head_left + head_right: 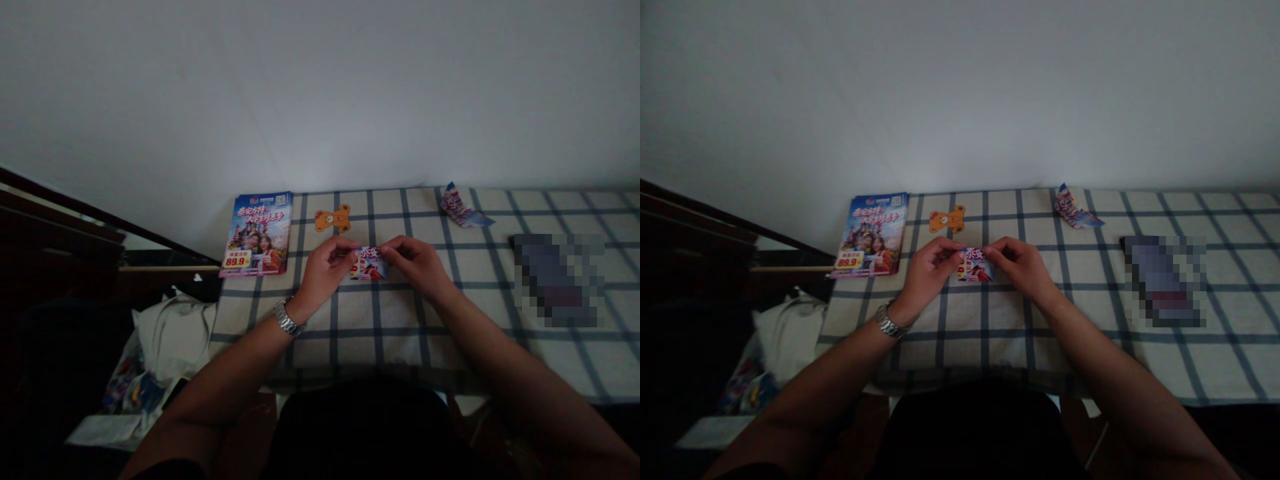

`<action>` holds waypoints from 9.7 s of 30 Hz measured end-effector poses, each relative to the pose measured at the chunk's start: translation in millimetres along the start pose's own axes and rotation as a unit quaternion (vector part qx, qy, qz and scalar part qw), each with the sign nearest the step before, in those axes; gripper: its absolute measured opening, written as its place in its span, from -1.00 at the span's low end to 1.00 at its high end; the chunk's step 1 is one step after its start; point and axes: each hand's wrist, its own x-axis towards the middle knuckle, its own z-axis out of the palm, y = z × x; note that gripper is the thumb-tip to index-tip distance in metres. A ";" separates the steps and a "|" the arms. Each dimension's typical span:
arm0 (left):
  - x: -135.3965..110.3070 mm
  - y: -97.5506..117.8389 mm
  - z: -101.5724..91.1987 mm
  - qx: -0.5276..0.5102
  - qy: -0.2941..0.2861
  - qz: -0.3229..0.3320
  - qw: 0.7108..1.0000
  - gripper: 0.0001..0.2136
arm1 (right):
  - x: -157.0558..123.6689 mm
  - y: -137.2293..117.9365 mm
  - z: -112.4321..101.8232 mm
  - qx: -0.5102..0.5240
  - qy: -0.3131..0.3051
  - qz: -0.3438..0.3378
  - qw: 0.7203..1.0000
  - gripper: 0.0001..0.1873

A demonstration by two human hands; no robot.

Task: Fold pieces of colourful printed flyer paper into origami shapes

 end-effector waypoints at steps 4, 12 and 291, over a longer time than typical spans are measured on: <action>-0.4 0.0 0.6 -0.018 -0.003 -0.007 1.000 -0.81 | -0.6 -1.2 -1.4 -0.006 0.005 0.012 1.000 -0.59; -1.0 -3.3 0.0 -0.013 0.004 -0.003 1.000 -0.79 | -0.7 -2.6 0.9 0.005 -0.016 0.016 1.000 -0.62; 9.9 -5.7 -22.4 0.261 -0.089 0.148 0.950 -0.70 | 6.9 13.4 -12.1 -0.202 -0.018 -0.175 0.963 -0.84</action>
